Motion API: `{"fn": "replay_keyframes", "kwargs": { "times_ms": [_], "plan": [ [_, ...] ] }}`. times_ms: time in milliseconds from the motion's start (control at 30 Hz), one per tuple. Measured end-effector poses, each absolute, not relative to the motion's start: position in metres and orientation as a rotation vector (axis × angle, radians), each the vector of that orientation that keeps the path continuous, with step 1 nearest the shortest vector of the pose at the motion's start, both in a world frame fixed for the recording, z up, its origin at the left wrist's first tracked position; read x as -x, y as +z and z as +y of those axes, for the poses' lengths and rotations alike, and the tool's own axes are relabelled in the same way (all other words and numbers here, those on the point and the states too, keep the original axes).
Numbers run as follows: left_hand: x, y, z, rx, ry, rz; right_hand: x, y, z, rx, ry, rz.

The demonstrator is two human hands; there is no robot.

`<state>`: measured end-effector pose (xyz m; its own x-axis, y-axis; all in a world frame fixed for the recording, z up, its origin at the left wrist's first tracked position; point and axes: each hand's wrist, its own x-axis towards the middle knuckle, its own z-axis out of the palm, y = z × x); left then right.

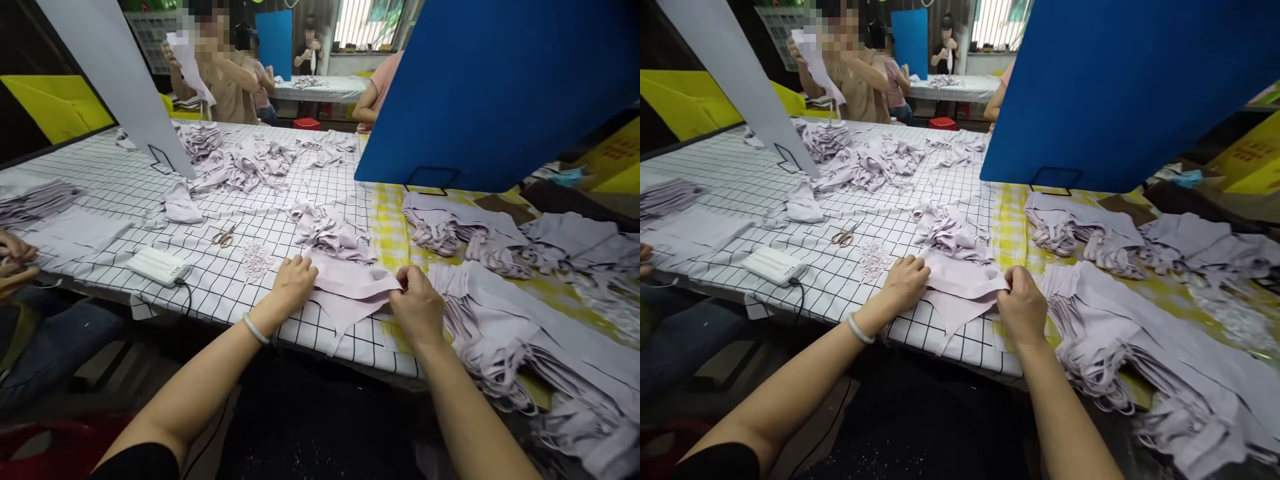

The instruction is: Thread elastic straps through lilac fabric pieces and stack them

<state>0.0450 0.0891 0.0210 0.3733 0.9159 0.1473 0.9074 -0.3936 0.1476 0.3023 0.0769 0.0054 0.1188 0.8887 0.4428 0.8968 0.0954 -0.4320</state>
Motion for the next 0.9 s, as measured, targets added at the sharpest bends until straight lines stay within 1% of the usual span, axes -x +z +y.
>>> {"fn": "replay_keyframes", "kwargs": {
  "times_ms": [100,200,267,333,400,433,500,567,633,733,800,900],
  "plan": [
    [-0.040,0.045,0.088,-2.419,0.523,1.867,-0.311,0.016,0.073,1.830,-0.002,-1.622],
    [-0.020,0.072,0.061,-2.304,0.739,2.056,-0.331,0.030,0.052,1.896,0.069,-1.490],
    [-0.008,0.080,0.038,-2.295,0.653,2.029,-0.342,0.039,0.033,1.943,0.161,-1.458],
    [-0.002,0.080,0.022,-2.256,0.426,1.964,-0.349,0.046,0.018,2.033,0.333,-1.490],
    [-0.003,0.076,0.017,-2.212,0.256,1.927,-0.350,0.050,0.011,2.119,0.514,-1.546],
    [-0.004,0.074,0.018,-2.209,0.237,1.936,-0.349,0.051,0.010,2.137,0.545,-1.553],
    [-0.007,0.071,0.023,-2.236,0.302,2.019,-0.346,0.051,0.011,2.103,0.427,-1.501],
    [-0.009,0.068,0.029,-2.252,0.350,2.106,-0.343,0.046,0.014,2.001,0.185,-1.421],
    [-0.009,0.061,0.031,-2.220,0.271,2.139,-0.340,0.034,0.018,1.916,0.037,-1.439],
    [-0.009,0.043,0.031,-2.185,0.138,2.106,-0.336,0.007,0.022,1.911,0.056,-1.643],
    [-0.009,0.033,0.027,-2.220,0.181,2.090,-0.335,-0.009,0.023,1.922,0.059,-1.735],
    [-0.004,0.027,0.015,-2.242,0.321,2.148,-0.335,-0.020,0.015,1.861,-0.096,-1.736]
  ]
}}
